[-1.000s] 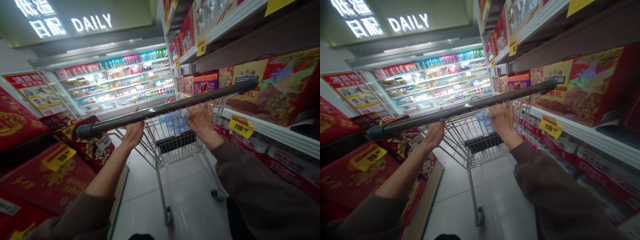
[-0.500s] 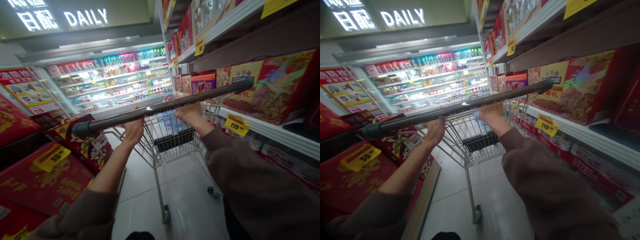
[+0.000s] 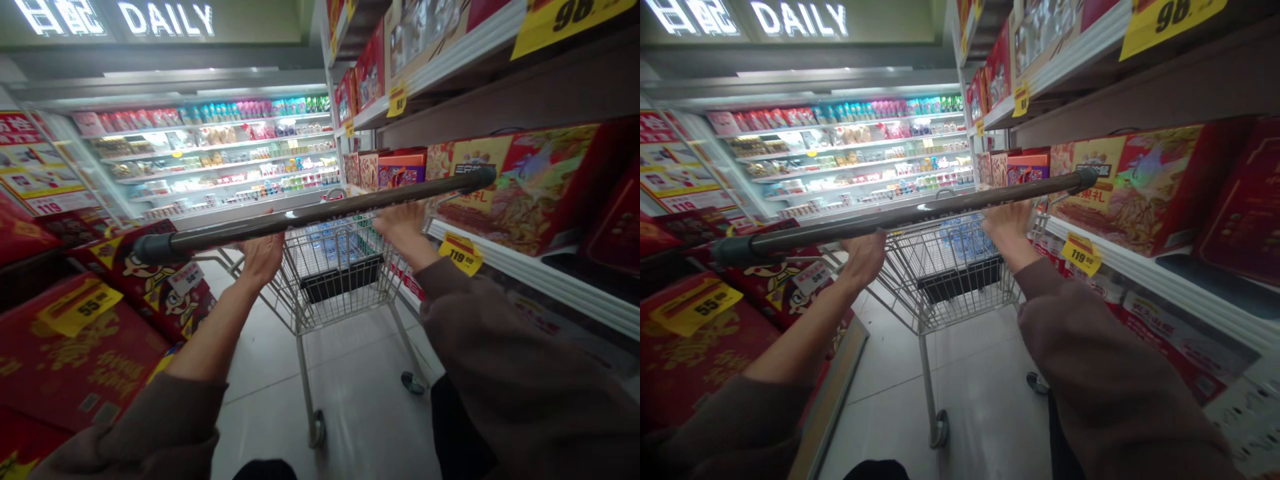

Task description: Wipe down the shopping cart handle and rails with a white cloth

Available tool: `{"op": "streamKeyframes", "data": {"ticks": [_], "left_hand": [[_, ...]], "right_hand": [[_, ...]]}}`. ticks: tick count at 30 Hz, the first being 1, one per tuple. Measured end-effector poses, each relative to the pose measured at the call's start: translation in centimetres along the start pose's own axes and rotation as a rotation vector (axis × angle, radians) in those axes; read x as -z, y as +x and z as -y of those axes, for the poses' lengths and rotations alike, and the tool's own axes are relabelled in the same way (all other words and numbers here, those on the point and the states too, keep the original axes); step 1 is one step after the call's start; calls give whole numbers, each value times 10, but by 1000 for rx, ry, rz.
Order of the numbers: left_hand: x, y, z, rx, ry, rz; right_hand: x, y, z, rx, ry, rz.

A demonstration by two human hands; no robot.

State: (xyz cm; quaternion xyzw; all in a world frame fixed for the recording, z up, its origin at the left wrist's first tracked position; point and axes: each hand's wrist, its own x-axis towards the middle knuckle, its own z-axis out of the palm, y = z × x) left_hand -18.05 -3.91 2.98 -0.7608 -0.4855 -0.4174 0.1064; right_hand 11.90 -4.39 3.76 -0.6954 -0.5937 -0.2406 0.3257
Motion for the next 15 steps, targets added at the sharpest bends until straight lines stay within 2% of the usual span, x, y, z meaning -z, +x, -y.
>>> {"op": "streamKeyframes", "data": {"ticks": [3,5,8,12,15], "left_hand": [[3,2,4,28,32,48],[8,3,9,38,58,95],[14,6,15,33,81,145],[17,8,14,36,101,177],[15,7,10,19,134,191]], "right_hand": [[-3,-23,44,150,84,-12],[-3,-31,51,213,116,-16],[-4,-29,23,221,84,-34],[-9,-12,-28,12,-8,-27],[-13,-9,-35,-93,-32,-78]]}}
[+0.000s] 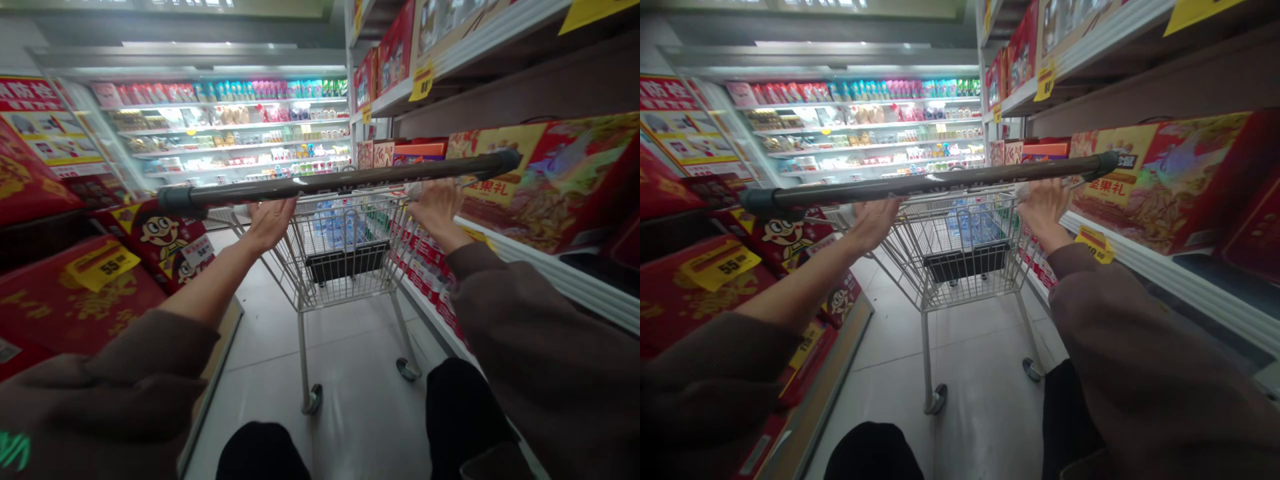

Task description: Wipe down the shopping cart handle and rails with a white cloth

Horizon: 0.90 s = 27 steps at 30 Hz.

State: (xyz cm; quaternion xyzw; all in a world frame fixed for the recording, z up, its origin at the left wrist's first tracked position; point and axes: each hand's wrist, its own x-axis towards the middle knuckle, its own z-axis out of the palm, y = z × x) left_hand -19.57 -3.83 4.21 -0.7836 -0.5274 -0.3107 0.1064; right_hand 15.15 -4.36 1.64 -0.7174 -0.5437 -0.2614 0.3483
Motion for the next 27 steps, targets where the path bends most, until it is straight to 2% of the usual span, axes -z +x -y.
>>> {"op": "streamKeyframes", "data": {"ticks": [2,4,7,11,13,15,16,17,19,21,22,25,27], "left_hand": [[-1,-3,-2,-17,46,9],[-1,-8,-2,-50,108,13],[0,-20,3,-98,204,15],[-5,-37,8,-88,284,-18],[-11,-41,9,-78,288,-43],[-16,-41,9,-73,278,-56],[-17,-40,10,-74,272,-56],[-17,-38,11,-81,265,-51],[-11,-37,16,-119,255,-33],[-1,-39,22,-195,251,-29],[4,-42,24,-239,251,-41],[12,-53,27,-324,253,-116],[7,-58,23,-301,248,-159]], "right_hand": [[-1,-5,7,36,4,-29],[-1,-9,11,144,14,-17],[-2,-6,-2,229,-6,18],[-10,6,-26,95,-62,-29],[-18,3,-17,-28,-27,-54],[-29,-8,5,-154,51,-57],[-35,-15,17,-159,90,-44],[-41,-22,26,-110,121,-35],[-52,-34,33,87,181,-30],[-61,-37,22,186,236,-49],[-65,-36,12,138,264,-72],[-74,-29,-11,-280,336,-143],[-79,-31,-5,-452,359,-130]]}}
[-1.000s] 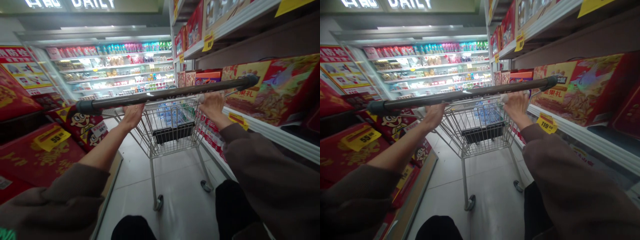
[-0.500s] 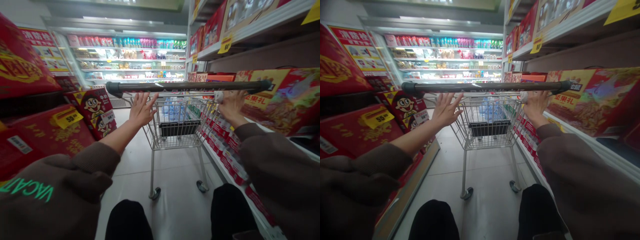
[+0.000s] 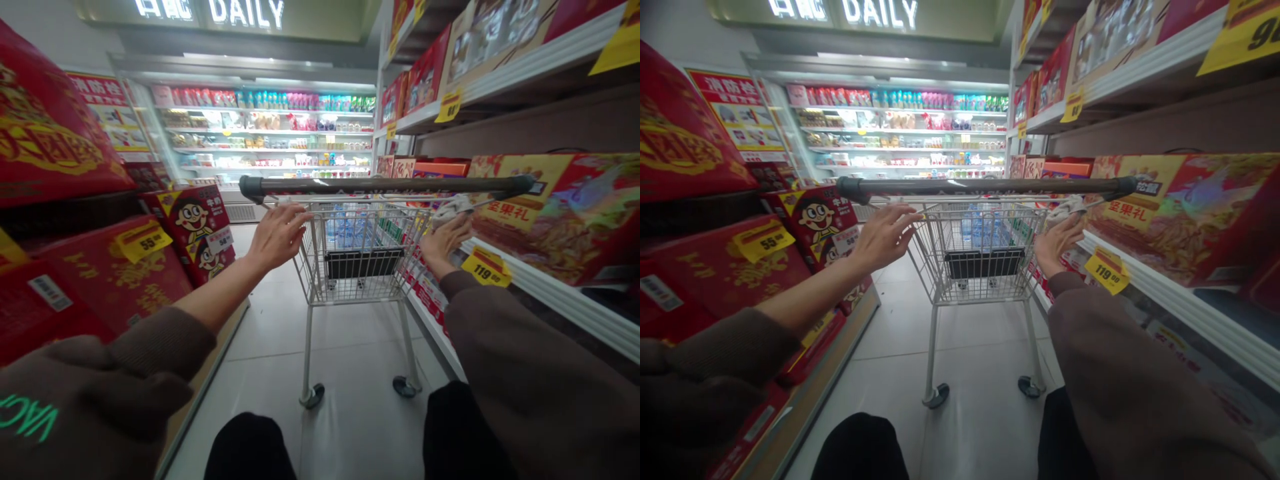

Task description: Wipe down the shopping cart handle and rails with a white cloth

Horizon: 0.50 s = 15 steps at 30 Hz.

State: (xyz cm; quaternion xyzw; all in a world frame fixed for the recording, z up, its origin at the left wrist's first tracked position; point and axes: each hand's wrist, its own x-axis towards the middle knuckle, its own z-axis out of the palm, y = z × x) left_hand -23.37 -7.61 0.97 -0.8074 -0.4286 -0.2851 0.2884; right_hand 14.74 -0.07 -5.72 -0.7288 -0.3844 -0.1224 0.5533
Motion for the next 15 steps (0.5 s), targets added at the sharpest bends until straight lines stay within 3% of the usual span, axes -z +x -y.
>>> {"op": "streamKeyframes", "data": {"ticks": [3,6,8,9,13,15], "left_hand": [[-17,1,-12,95,-10,11],[-35,4,-21,138,-21,77],[-43,4,-23,153,-18,122],[-45,2,-24,166,-12,140],[-52,-3,-26,251,15,198],[-56,-4,-28,274,23,214]], "right_hand": [[-14,-35,24,98,0,116],[-24,-70,46,460,38,294],[-25,-75,48,537,69,303],[-25,-72,47,483,78,266],[-23,-48,44,19,48,82],[-25,-48,52,17,36,107]]}}
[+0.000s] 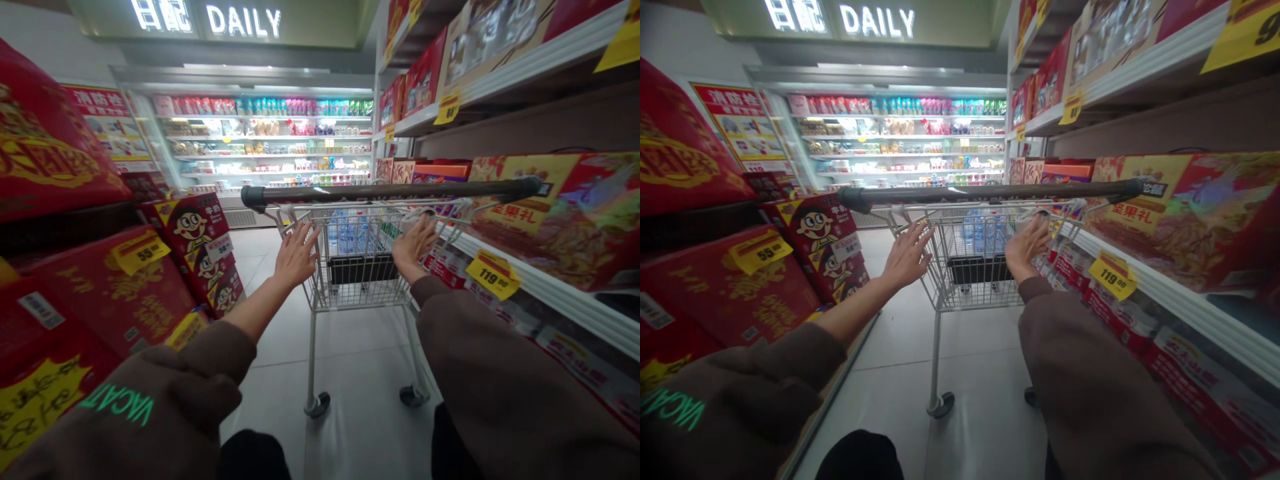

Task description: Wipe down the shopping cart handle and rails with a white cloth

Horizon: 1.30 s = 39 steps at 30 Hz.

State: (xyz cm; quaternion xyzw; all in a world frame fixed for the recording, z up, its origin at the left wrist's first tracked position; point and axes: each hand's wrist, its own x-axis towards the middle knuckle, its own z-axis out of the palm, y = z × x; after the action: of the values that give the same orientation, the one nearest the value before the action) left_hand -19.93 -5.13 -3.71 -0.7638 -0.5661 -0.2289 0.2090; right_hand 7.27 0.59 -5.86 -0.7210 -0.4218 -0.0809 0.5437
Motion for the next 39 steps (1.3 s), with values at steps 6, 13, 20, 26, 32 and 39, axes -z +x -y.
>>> {"op": "streamKeyframes", "data": {"ticks": [6,13,20,26,32,39], "left_hand": [[-8,6,-6,36,-20,-47],[-15,9,-8,52,-68,-125],[-10,15,-1,-26,-93,-186],[-8,-3,2,41,-152,-294],[-9,-17,13,85,-157,-317],[-5,-15,26,0,20,-212]], "right_hand": [[-6,-22,21,316,81,113],[-5,-42,34,480,107,197],[-15,-73,61,478,58,201],[-29,-93,74,531,133,139],[-42,-104,88,692,140,206],[-54,-113,78,826,98,267]]}}
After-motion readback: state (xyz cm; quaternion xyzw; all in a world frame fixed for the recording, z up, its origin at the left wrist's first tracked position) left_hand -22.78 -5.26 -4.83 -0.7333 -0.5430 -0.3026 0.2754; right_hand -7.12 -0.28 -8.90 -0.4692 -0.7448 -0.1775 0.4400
